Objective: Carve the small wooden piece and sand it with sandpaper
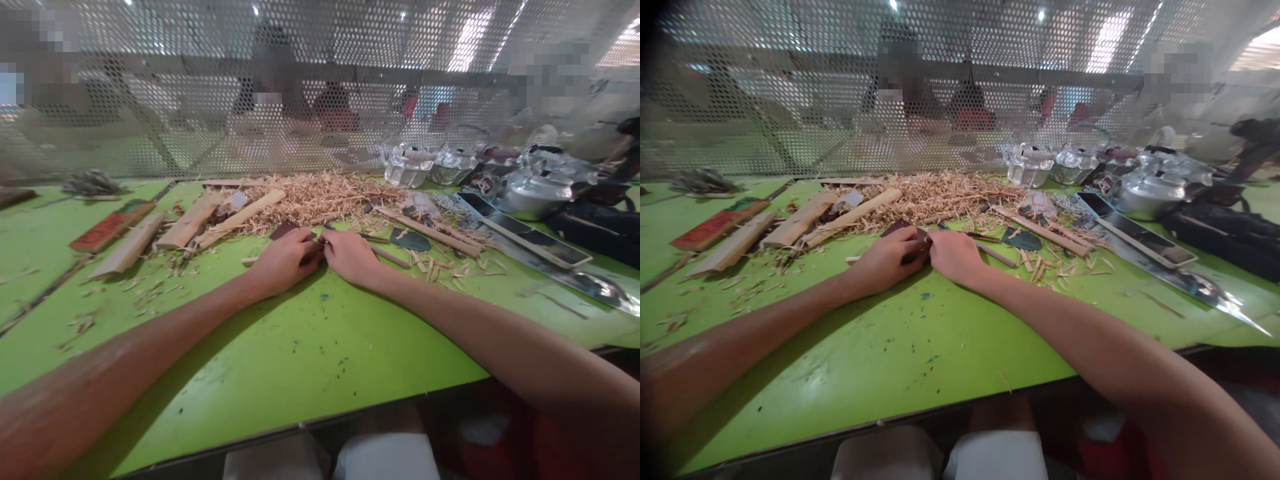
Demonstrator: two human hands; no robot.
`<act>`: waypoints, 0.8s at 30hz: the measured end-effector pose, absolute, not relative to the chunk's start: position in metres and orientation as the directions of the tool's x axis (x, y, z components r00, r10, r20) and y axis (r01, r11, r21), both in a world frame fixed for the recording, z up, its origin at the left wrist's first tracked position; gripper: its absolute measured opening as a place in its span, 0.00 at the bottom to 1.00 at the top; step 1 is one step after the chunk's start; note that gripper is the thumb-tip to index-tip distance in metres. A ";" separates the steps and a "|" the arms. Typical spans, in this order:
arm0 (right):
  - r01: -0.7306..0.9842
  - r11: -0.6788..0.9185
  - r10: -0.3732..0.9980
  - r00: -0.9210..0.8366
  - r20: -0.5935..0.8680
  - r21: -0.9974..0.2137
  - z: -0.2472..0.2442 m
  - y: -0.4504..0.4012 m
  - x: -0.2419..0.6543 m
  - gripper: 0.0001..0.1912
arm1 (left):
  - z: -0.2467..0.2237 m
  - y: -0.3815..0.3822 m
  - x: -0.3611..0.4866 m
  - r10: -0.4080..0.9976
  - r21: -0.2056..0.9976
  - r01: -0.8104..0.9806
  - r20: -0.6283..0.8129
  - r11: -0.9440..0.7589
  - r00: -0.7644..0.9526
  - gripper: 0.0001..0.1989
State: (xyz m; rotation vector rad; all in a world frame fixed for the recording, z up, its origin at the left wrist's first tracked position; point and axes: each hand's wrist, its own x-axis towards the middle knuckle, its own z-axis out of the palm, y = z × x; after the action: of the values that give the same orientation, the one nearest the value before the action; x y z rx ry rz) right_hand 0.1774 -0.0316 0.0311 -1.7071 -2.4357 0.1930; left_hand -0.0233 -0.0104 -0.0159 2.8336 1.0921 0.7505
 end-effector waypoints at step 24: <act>0.947 0.285 0.958 -0.284 0.027 -0.148 0.037 -0.035 0.174 0.23 | -0.014 -0.012 -0.022 0.622 0.166 0.619 0.424 -0.768 0.658 0.15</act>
State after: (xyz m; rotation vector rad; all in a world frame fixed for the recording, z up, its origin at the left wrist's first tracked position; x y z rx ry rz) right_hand 0.1736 -0.0348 0.0367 -1.8080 -2.4272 0.1560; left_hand -0.0218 -0.0116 -0.0140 2.8537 1.0678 0.7333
